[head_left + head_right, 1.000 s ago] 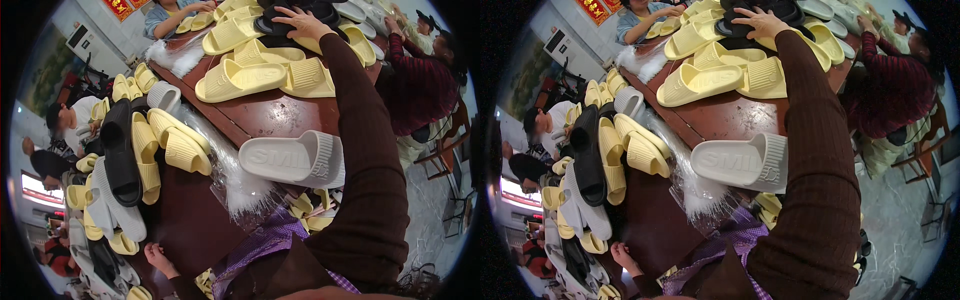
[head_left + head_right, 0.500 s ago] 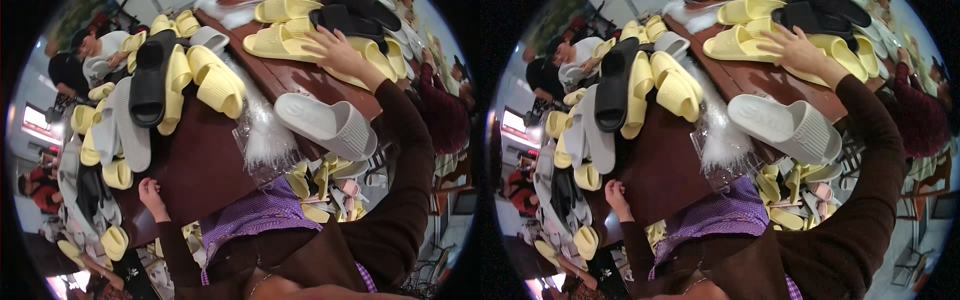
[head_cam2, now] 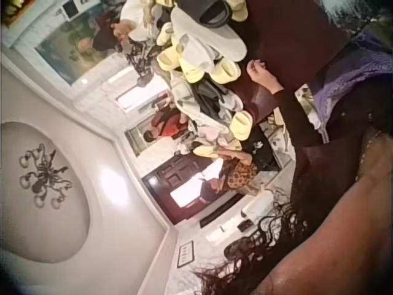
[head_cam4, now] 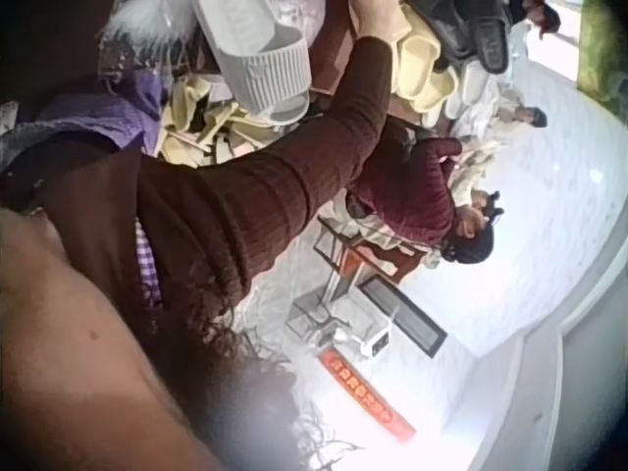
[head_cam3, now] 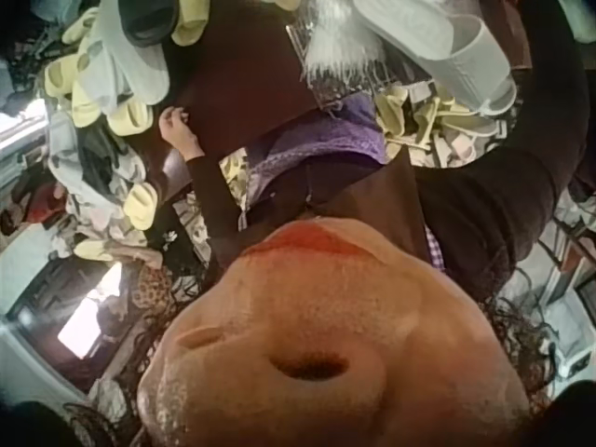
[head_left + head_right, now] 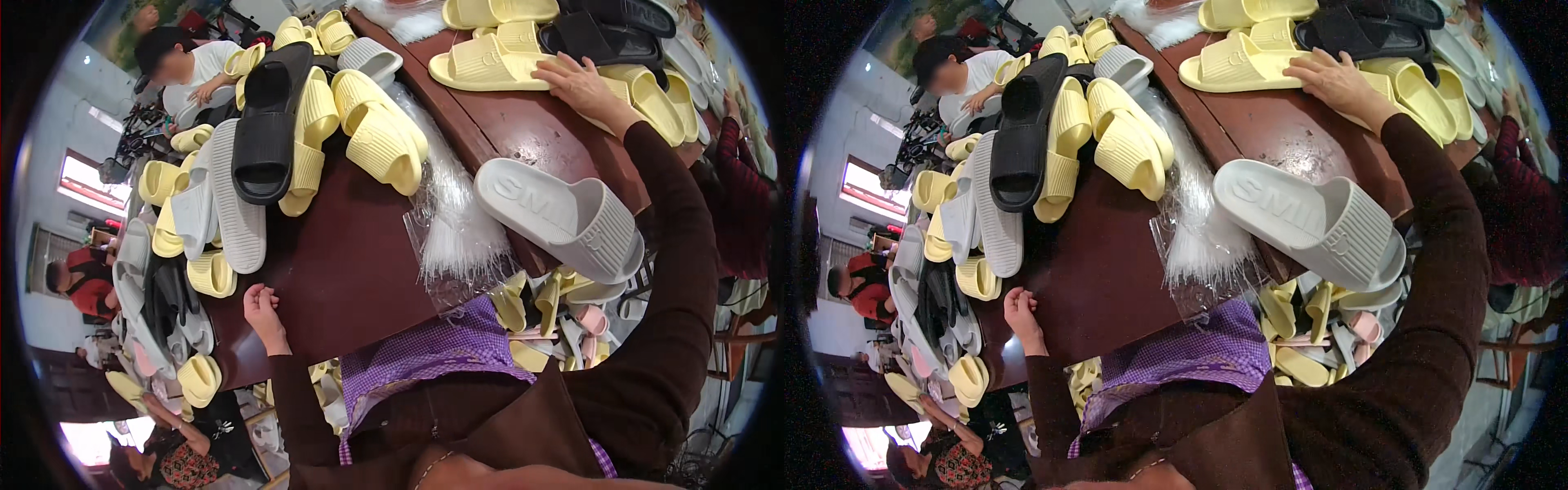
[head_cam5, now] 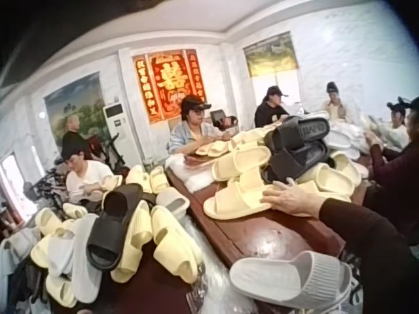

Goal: The person pairs slippers together, fastens each pair using plastic ties by hand, and places them onto the table.

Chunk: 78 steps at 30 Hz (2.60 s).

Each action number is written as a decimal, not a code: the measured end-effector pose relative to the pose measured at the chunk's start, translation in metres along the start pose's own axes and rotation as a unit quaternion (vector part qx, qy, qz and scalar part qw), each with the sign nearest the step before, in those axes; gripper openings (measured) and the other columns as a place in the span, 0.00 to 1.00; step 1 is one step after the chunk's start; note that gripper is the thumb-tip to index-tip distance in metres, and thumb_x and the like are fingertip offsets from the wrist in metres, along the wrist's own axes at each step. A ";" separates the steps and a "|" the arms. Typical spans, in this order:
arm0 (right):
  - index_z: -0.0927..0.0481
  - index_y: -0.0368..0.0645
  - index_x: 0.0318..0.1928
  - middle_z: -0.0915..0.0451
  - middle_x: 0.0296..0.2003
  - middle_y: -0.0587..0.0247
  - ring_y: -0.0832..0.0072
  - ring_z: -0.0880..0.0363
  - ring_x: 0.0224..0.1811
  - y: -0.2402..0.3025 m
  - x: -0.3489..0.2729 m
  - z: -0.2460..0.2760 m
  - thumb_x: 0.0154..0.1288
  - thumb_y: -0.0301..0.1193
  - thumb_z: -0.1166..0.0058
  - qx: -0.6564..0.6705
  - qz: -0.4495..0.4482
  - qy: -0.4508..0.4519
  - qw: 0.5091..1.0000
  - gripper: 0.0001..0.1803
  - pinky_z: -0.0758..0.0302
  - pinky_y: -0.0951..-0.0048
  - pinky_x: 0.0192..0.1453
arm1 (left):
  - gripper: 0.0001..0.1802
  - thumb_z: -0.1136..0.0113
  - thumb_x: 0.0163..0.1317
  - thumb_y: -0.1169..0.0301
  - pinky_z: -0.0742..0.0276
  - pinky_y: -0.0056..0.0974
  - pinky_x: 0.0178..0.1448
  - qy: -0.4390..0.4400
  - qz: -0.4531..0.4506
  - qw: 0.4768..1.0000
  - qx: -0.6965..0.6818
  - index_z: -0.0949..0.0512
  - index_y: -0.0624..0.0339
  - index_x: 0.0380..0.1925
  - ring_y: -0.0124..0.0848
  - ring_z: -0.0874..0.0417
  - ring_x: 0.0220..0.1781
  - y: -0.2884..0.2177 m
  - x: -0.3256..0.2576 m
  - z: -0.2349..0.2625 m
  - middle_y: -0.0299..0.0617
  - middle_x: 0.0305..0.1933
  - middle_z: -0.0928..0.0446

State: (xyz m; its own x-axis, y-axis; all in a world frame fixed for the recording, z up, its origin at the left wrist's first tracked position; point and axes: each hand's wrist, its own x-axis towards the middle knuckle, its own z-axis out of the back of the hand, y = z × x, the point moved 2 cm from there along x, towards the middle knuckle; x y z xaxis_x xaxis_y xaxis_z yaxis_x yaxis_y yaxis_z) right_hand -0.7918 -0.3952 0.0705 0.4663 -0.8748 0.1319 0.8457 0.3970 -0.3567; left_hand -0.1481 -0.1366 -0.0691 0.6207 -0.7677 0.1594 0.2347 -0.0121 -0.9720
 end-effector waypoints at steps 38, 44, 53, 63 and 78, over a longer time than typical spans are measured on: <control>0.33 0.33 0.62 0.25 0.55 0.49 0.57 0.26 0.57 0.248 -0.069 0.337 0.69 0.33 0.54 0.372 0.274 -0.254 0.850 0.24 0.37 0.60 0.66 | 0.39 0.48 0.64 0.50 0.25 0.38 0.42 0.378 -0.271 0.790 -0.399 0.46 0.59 0.69 0.34 0.23 0.38 -0.288 -0.047 0.050 0.58 0.51 0.27; 0.30 0.30 0.56 0.24 0.47 0.41 0.48 0.25 0.52 0.291 -0.095 0.368 0.67 0.41 0.56 0.464 0.513 -0.270 0.670 0.27 0.42 0.41 0.65 | 0.39 0.49 0.64 0.50 0.25 0.38 0.42 0.225 -0.396 0.799 -0.392 0.46 0.60 0.69 0.34 0.22 0.38 -0.284 -0.023 0.101 0.58 0.52 0.27; 0.26 0.37 0.56 0.20 0.47 0.55 0.72 0.23 0.51 0.334 0.043 0.338 0.62 0.23 0.46 0.442 0.159 -0.206 0.858 0.20 0.27 0.73 0.54 | 0.39 0.50 0.65 0.49 0.25 0.37 0.42 0.164 -0.370 0.826 -0.393 0.46 0.62 0.68 0.35 0.22 0.37 -0.287 -0.037 0.122 0.58 0.52 0.27; 0.24 0.35 0.50 0.20 0.43 0.46 0.53 0.22 0.48 0.356 0.177 0.163 0.58 0.37 0.40 0.486 0.004 -0.247 0.839 0.23 0.26 0.61 0.52 | 0.40 0.51 0.65 0.48 0.24 0.37 0.42 0.245 -0.344 0.839 -0.344 0.46 0.63 0.68 0.35 0.21 0.36 -0.321 -0.041 0.115 0.59 0.53 0.27; 0.21 0.37 0.38 0.21 0.30 0.62 0.75 0.23 0.33 0.361 0.076 0.211 0.53 0.23 0.39 0.570 0.122 -0.219 0.782 0.11 0.27 0.75 0.38 | 0.27 0.51 0.70 0.58 0.24 0.34 0.47 0.200 -0.222 0.933 -0.199 0.37 0.66 0.61 0.32 0.20 0.43 -0.247 -0.011 0.078 0.54 0.53 0.26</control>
State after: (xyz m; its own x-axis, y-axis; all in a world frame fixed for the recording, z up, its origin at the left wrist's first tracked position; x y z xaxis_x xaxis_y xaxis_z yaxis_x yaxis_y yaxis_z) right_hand -0.3966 -0.2595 0.1473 0.4839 -0.6541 0.5814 0.2827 0.7455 0.6035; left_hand -0.1544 -0.0754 0.1827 0.1809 -0.8072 0.5618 0.0574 -0.5616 -0.8254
